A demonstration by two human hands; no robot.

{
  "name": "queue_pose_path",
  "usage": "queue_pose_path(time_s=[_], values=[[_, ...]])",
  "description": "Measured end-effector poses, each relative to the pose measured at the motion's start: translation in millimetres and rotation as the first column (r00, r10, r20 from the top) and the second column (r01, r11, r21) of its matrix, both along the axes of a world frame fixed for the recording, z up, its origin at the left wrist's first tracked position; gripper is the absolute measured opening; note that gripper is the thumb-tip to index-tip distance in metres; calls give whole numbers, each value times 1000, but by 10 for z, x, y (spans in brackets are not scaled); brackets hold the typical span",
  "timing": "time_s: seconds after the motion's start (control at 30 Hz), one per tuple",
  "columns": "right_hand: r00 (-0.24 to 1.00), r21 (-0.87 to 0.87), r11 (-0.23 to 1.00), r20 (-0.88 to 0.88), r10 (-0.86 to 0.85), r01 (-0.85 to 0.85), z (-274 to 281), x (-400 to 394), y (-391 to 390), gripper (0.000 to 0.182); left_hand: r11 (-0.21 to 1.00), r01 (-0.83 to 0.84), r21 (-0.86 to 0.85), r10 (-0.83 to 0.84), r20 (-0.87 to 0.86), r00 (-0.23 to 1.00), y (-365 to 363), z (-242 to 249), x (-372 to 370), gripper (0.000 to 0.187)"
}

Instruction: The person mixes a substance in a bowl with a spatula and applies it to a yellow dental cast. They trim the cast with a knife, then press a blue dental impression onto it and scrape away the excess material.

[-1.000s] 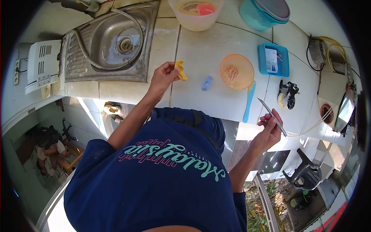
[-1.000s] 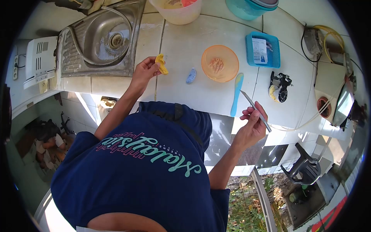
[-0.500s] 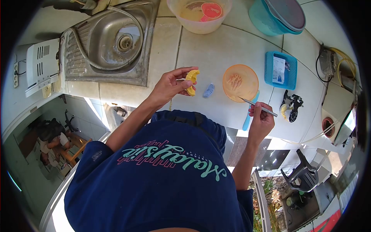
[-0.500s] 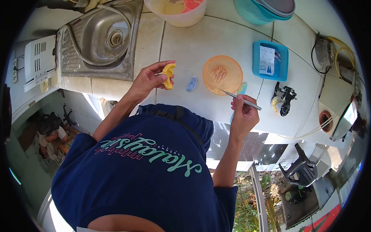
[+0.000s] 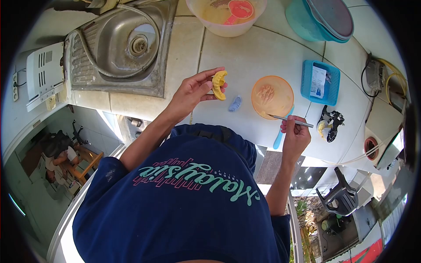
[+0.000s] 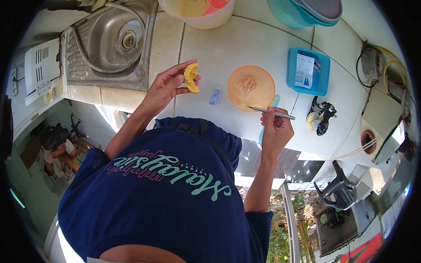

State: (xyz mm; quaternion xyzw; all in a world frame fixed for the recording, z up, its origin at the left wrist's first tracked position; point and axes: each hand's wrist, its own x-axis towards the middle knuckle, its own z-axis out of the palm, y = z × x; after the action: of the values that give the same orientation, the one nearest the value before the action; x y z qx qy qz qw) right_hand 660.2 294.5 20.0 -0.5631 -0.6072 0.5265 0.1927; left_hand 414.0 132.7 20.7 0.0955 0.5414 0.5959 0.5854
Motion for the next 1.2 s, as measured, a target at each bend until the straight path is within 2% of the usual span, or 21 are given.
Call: queue_pose_path(time_s=[0.3, 0.6, 0.7, 0.77, 0.9, 1.0, 1.13, 1.2], values=[[998, 0, 1000, 54, 24, -24, 4, 1, -9, 17, 1000, 5, 1, -5, -63, 998, -39, -49, -23, 43], [999, -91, 996, -34, -29, 26, -43, 39, 8, 17, 999, -21, 41, 25, -97, 995, -36, -50, -11, 44], [991, -148, 986, -104, -90, 74, -10, 46, 13, 17, 998, -30, 59, 35, -92, 995, -14, -10, -6, 45], [962, -212, 964, -184, -202, 162, 26, 63, 9, 18, 997, -37, 73, 44, -85, 995, 18, 31, 3, 46], [942, -192, 964, -246, -227, 183, 124, 96, 6, 19, 992, -52, 114, 58, -48, 997, 102, 148, 41, 50], [860, -248, 952, -431, -273, 178, 248, 129, -10, 21, 988, -47, 147, 48, -3, 999, 145, 283, 91, 53], [713, -186, 972, -661, -234, 146, 585, 90, -68, 28, 977, -43, 209, 28, 75, 997, 208, 512, 184, 52], [720, -28, 987, -681, -133, 156, 709, 83, -118, 32, 968, -54, 244, 17, 153, 988, 250, 676, 244, 48]])
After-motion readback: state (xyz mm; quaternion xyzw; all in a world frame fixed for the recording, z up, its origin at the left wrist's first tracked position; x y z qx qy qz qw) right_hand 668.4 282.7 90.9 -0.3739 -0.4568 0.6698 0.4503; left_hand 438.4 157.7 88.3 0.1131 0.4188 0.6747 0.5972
